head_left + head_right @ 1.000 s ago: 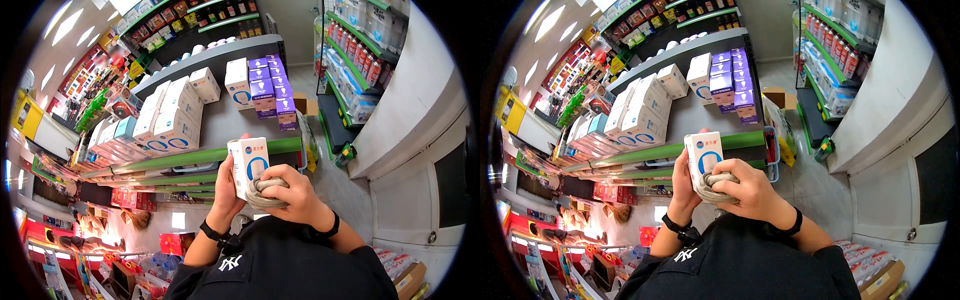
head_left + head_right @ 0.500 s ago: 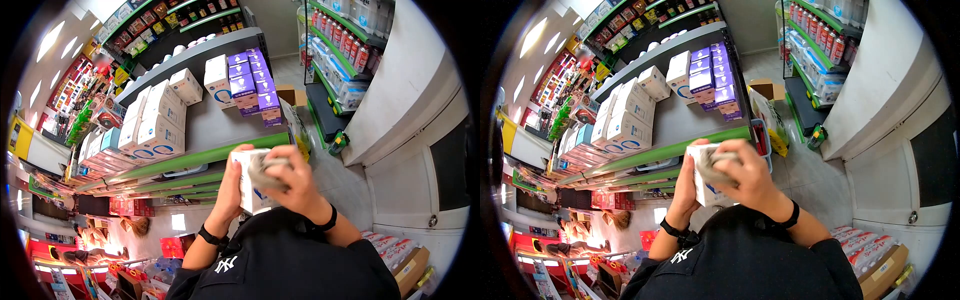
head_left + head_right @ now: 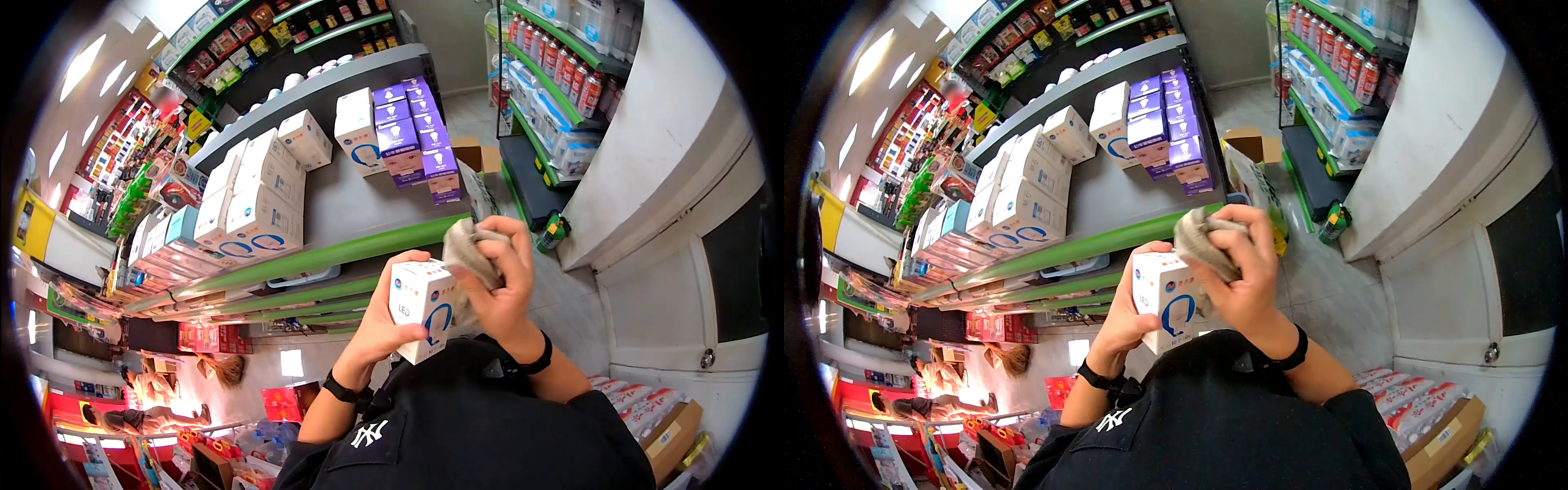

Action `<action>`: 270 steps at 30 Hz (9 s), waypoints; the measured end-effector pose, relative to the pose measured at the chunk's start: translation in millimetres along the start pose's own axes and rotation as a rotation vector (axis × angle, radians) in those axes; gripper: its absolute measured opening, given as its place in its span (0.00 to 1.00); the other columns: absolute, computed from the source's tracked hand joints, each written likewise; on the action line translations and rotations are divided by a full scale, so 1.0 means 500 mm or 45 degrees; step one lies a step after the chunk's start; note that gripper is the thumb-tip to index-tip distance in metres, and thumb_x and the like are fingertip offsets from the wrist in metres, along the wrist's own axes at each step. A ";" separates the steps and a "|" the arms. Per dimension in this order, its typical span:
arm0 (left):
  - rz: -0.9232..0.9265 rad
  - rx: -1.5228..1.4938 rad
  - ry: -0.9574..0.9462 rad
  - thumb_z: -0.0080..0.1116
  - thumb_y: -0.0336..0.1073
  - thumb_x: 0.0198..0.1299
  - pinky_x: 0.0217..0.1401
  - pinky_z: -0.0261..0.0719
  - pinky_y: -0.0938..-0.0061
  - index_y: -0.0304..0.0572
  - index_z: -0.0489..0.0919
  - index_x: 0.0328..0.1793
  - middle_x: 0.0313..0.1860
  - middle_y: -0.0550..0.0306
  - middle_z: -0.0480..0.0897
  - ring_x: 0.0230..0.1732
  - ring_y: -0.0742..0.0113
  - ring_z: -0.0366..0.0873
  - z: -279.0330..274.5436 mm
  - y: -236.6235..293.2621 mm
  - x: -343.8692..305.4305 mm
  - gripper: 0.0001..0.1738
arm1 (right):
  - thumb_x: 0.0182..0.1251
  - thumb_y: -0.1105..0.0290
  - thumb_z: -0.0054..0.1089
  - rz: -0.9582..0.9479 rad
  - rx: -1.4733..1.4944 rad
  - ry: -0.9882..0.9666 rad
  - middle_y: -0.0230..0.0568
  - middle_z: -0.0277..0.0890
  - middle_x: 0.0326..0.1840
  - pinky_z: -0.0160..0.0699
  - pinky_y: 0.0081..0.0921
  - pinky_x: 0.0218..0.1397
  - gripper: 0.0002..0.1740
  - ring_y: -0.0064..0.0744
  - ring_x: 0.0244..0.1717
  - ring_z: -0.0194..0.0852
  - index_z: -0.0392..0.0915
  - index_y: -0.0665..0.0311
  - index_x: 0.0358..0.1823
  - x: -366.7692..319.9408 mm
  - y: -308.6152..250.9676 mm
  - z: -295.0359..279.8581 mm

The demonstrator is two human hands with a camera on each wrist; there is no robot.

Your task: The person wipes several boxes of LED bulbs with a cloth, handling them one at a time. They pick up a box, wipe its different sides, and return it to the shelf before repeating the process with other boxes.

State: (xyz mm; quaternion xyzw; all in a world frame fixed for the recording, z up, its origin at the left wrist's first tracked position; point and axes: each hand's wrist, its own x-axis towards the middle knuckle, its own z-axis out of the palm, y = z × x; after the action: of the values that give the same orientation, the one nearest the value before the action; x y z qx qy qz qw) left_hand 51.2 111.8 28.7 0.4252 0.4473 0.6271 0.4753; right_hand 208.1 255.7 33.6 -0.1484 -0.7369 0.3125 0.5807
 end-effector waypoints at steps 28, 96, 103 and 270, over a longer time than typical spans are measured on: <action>-0.118 -0.281 0.232 0.61 0.52 0.82 0.76 0.77 0.68 0.48 0.63 0.88 0.74 0.54 0.78 0.73 0.65 0.77 0.018 -0.013 -0.020 0.37 | 0.63 0.68 0.84 -0.005 0.144 -0.242 0.48 0.78 0.59 0.84 0.38 0.53 0.19 0.48 0.52 0.84 0.84 0.64 0.50 -0.018 -0.018 0.010; 0.105 -0.449 0.482 0.62 0.52 0.83 0.84 0.76 0.58 0.46 0.58 0.94 0.82 0.51 0.75 0.82 0.57 0.75 0.003 -0.003 -0.013 0.43 | 0.61 0.65 0.85 -0.230 0.077 -0.171 0.47 0.79 0.59 0.86 0.39 0.51 0.20 0.48 0.51 0.84 0.85 0.61 0.50 -0.013 -0.051 0.013; 0.091 -0.396 0.447 0.70 0.47 0.77 0.85 0.74 0.59 0.44 0.59 0.94 0.81 0.52 0.76 0.81 0.59 0.75 -0.017 0.001 -0.030 0.47 | 0.72 0.63 0.80 -0.025 0.013 0.036 0.50 0.77 0.59 0.80 0.38 0.58 0.17 0.47 0.55 0.79 0.82 0.68 0.49 -0.018 -0.003 0.015; -0.114 -0.705 0.490 0.40 0.52 0.90 0.75 0.84 0.57 0.47 0.64 0.89 0.75 0.44 0.81 0.71 0.54 0.84 -0.111 0.013 -0.157 0.30 | 0.52 0.65 0.89 -0.112 0.205 -0.904 0.40 0.77 0.56 0.88 0.40 0.47 0.22 0.45 0.48 0.87 0.87 0.57 0.46 -0.077 -0.175 0.122</action>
State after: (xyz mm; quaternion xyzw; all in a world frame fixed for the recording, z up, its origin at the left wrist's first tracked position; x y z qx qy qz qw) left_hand 11.4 25.5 13.3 0.1338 0.3598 0.7720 0.5066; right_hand 173.7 149.1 51.5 0.0473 -0.8713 0.3763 0.3116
